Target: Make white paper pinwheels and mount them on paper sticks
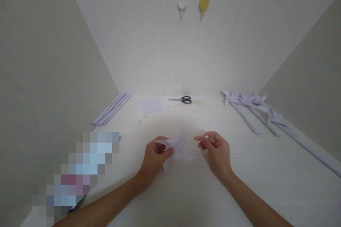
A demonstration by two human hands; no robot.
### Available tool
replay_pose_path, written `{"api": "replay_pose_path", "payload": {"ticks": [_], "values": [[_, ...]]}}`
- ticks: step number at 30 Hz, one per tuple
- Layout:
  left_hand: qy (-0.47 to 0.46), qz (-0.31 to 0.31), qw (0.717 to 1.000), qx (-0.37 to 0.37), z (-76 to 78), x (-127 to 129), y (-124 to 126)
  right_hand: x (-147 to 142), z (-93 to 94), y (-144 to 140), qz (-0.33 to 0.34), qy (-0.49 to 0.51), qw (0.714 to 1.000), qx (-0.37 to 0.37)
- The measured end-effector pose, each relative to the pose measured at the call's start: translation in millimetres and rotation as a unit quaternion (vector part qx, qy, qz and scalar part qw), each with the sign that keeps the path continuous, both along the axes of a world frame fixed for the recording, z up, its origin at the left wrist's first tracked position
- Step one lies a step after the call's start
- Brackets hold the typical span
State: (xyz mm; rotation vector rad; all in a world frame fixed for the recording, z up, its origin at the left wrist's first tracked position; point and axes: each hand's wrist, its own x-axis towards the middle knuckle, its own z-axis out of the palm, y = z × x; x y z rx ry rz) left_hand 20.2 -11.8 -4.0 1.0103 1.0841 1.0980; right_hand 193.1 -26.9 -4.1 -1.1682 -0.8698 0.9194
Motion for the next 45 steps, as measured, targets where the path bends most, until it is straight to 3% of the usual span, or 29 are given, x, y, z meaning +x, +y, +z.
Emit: {"api": "replay_pose_path", "payload": {"ticks": [5, 12, 21, 26, 30, 34, 37, 41, 45], "values": [[0.009, -0.001, 1.0, 0.002, -3.7, -1.1, -1.3, -2.1, -2.2, -1.4, 0.04, -0.025, 0.998, -0.029], [0.006, 0.001, 1.0, -0.024, 1.1, 0.9, 0.0, 4.7, -9.5, -1.8, -0.028, 0.017, 0.999, 0.006], [0.025, -0.005, 0.999, -0.02, 4.1, -0.4, -4.2, 0.5, -4.7, -13.2, 0.12, -0.09, 0.985, 0.082], [0.027, 0.001, 0.999, -0.019, 3.4, -0.2, -3.8, -3.8, -1.4, -16.9, 0.059, -0.174, 0.975, 0.128], [0.019, 0.005, 1.0, -0.015, 3.7, 0.0, -3.6, -6.7, 0.1, -23.6, 0.028, -0.302, 0.937, 0.171], [0.023, 0.0, 1.0, -0.016, 5.0, 0.5, -4.6, -4.8, 4.0, -33.3, 0.057, -0.444, 0.856, 0.258], [0.024, -0.003, 0.999, -0.025, 5.5, 1.1, -4.4, -2.7, 6.5, -38.5, 0.099, -0.488, 0.812, 0.305], [0.02, 0.006, 1.0, -0.021, 6.2, 1.7, -3.8, -6.1, 5.7, -36.9, 0.127, -0.486, 0.8, 0.328], [0.02, 0.005, 1.0, -0.018, 6.9, 1.8, -4.0, -16.0, 2.3, -31.4, 0.052, -0.504, 0.806, 0.307]]}}
